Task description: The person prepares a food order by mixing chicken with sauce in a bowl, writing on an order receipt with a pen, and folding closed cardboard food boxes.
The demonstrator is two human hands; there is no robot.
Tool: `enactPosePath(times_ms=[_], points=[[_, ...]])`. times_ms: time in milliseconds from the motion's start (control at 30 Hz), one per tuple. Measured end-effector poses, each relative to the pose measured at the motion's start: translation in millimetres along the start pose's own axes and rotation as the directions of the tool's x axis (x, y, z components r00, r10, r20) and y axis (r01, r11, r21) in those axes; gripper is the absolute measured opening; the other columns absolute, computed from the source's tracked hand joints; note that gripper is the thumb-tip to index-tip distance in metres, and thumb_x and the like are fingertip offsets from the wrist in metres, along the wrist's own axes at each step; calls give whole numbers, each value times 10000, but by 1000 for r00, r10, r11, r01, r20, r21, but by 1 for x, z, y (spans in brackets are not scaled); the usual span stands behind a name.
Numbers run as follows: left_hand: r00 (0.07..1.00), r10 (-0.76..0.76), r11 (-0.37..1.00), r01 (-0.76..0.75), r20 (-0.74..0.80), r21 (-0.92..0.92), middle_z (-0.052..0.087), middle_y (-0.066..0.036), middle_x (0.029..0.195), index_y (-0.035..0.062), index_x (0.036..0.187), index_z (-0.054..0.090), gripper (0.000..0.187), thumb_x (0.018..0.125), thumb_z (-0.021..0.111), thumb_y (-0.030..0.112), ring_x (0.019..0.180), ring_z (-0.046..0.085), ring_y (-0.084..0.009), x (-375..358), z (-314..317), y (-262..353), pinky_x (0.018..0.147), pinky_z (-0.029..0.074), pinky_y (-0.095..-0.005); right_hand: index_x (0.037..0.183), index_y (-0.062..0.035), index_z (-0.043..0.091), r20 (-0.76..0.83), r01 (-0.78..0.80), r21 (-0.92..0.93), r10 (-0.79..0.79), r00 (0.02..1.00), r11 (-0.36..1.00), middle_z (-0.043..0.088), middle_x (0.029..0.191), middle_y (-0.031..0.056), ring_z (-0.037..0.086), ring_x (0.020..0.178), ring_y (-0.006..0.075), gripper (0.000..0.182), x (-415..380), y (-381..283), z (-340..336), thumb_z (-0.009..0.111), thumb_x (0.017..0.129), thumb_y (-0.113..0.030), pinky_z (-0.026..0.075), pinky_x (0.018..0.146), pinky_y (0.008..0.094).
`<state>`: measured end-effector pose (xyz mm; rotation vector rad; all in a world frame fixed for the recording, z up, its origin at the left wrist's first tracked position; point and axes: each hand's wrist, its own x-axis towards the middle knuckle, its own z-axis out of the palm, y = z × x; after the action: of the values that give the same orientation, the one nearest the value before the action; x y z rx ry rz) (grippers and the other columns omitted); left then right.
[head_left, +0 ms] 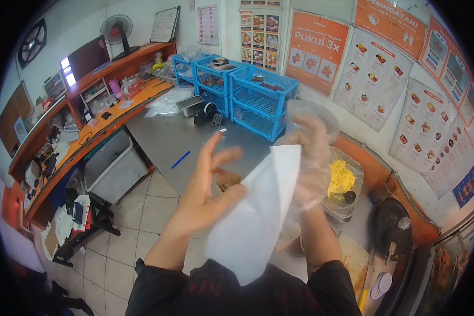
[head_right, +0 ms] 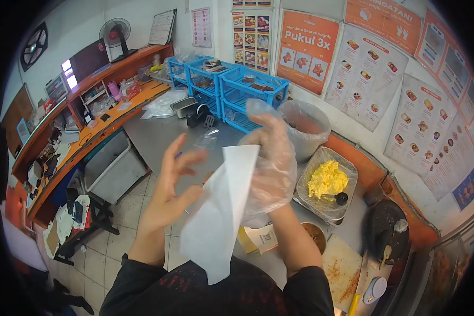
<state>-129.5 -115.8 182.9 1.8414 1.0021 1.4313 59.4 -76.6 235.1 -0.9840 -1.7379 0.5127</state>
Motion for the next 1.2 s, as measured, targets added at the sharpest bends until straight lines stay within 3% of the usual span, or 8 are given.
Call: enactPosePath(times_ms=[133,167,300,400,500,700,867,1200], points=[[976,164,973,-184,143,139,424,-181,1278,13,1367,264,1044,588,802,451,1221,380,-297,-12,-1,25,957,358,-402,1212,-4,421,127,159,-355,-121,984,921,600,714,145,597,692,344,559,3,-21,-10,624,700,-96,475,605,426],[973,182,927,-219,145,305,469,-164,1220,4,1331,292,973,592,816,361,1148,452,-285,-15,5,38,931,387,-382,1222,-7,416,138,191,-427,-145,980,884,599,711,153,597,693,350,551,3,-23,-10,601,710,-94,471,611,436],[997,20,999,-16,-79,51,608,-100,944,-12,1272,323,761,678,780,121,894,580,-170,-17,24,25,812,452,-305,1259,-17,396,218,314,-672,-227,949,670,598,697,183,598,698,373,525,7,-35,-8,511,751,-85,457,635,478],[955,-295,851,250,-26,-462,615,-46,810,0,1291,321,707,715,731,41,881,566,-112,-9,12,25,801,425,-240,1228,-42,430,274,363,-541,-250,929,759,611,742,184,606,722,353,494,17,-22,-19,518,744,-74,459,666,466],[976,-176,872,94,-128,-481,578,-42,864,7,1277,336,527,820,598,24,844,553,-88,-2,6,4,769,427,-212,1179,-94,503,337,276,-361,-151,929,891,529,662,65,537,602,197,565,27,-20,-34,516,631,40,446,583,301],[978,-128,907,49,-164,-418,564,-54,918,31,1307,309,549,835,587,73,854,546,-89,0,4,6,774,433,-216,1154,-90,520,409,141,-135,-74,910,981,504,693,-12,490,660,95,545,22,-19,-37,503,623,29,429,615,243],[991,-118,916,85,-62,-392,648,-138,936,22,1354,231,792,728,717,4,870,642,-166,2,2,20,750,504,-271,1136,-98,532,407,90,-166,-15,913,982,554,735,-4,514,680,92,510,25,-18,-32,511,641,25,445,646,237],[979,-196,874,145,-63,-464,660,-188,913,9,1375,177,839,711,686,-55,797,665,-185,5,1,17,715,515,-275,1187,-87,456,467,43,-167,41,883,985,588,779,65,583,735,187,455,28,-21,-33,573,749,-112,461,702,336]])
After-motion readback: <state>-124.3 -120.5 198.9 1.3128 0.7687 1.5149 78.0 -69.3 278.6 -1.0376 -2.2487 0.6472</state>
